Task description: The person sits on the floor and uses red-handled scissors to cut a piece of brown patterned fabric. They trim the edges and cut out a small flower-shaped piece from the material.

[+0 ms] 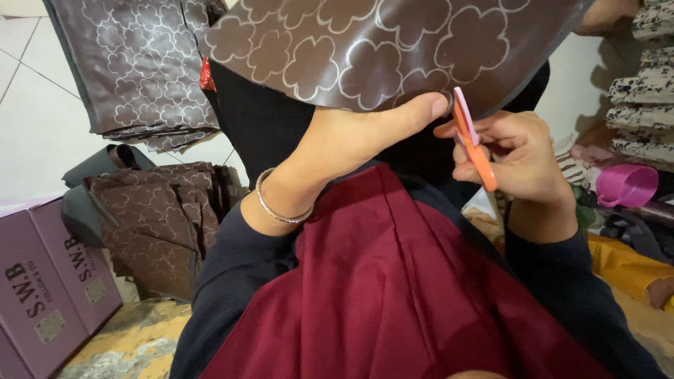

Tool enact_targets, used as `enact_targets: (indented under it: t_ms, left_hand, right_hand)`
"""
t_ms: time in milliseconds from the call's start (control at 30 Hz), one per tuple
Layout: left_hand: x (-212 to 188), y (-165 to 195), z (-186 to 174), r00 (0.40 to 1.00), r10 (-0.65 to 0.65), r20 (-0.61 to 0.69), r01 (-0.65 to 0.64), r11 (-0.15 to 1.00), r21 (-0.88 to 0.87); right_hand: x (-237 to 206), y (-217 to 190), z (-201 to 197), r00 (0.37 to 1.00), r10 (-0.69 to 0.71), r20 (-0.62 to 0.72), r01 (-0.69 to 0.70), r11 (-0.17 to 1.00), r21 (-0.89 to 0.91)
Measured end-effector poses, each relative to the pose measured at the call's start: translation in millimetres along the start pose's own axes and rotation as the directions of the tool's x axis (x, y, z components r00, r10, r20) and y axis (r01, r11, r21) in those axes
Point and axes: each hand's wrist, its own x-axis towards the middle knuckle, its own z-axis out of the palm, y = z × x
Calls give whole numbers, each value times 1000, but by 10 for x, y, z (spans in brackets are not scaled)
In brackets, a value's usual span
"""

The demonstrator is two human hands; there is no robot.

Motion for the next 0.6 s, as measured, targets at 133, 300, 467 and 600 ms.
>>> enact_targets:
  t_ms: [133, 300, 467, 600]
  left_hand:
    - [-1, -34, -6, 999, 40, 21, -40, 999, -19]
    - [-11, -53, 1, 998, 50, 41, -48, 998, -48]
    - [22, 25, -63, 998, 49, -31, -49, 998, -25]
    - [58, 110, -252, 980, -16, -198, 15, 1000, -8]
  right_hand:
    - [6, 27, -41, 998, -66, 10, 66, 994, -87]
    - [91, -21, 0, 984, -175, 14, 175, 974, -147]
    - [109, -159, -178, 970, 4, 243, 17, 996, -87]
    - [239, -168, -649, 1000, 28, -9, -30, 966, -257]
